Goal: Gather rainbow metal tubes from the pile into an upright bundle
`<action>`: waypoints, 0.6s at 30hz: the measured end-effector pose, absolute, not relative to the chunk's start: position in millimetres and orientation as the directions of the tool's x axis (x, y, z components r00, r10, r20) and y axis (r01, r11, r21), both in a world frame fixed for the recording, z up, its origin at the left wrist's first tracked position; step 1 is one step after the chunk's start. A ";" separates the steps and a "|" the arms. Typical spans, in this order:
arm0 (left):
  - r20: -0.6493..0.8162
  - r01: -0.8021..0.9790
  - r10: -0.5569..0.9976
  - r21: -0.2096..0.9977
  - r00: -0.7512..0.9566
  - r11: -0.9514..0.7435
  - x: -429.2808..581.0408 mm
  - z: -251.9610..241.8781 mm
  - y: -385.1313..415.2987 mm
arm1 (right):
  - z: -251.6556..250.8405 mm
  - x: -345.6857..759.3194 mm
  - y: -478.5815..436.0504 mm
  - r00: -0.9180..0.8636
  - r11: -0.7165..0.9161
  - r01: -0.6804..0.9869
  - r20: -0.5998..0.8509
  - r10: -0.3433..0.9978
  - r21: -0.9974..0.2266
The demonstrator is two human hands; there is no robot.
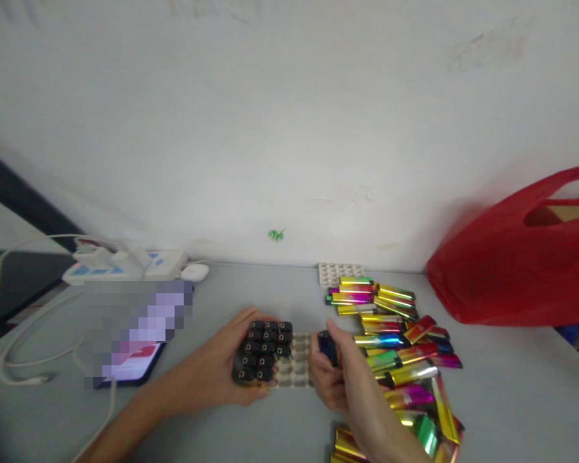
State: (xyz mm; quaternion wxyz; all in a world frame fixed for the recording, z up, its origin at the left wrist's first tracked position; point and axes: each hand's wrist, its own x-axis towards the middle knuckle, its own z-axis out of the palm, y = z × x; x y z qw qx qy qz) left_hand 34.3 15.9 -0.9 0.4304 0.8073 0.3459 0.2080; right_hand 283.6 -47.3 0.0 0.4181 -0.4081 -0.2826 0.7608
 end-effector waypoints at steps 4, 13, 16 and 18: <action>0.037 0.382 0.739 0.837 0.673 -0.390 34.1 -0.4 15.9 | -5.3 282.2 -48.2 -0.263 -0.433 -0.401 -0.352 0.898 -0.807; 0.040 0.388 0.738 0.831 0.673 -0.399 34.4 -1.4 16.0 | -12.7 282.0 -47.5 -0.225 -0.399 -0.451 -0.331 0.916 -0.798; 0.049 0.388 0.742 0.828 0.669 -0.405 34.1 -0.7 15.3 | -6.6 281.4 -46.9 -0.195 -0.421 -0.426 -0.373 0.907 -0.801; 0.045 0.382 0.739 0.834 0.672 -0.398 34.1 0.2 15.1 | -2.5 281.0 -47.0 -0.196 -0.432 -0.424 -0.385 0.902 -0.796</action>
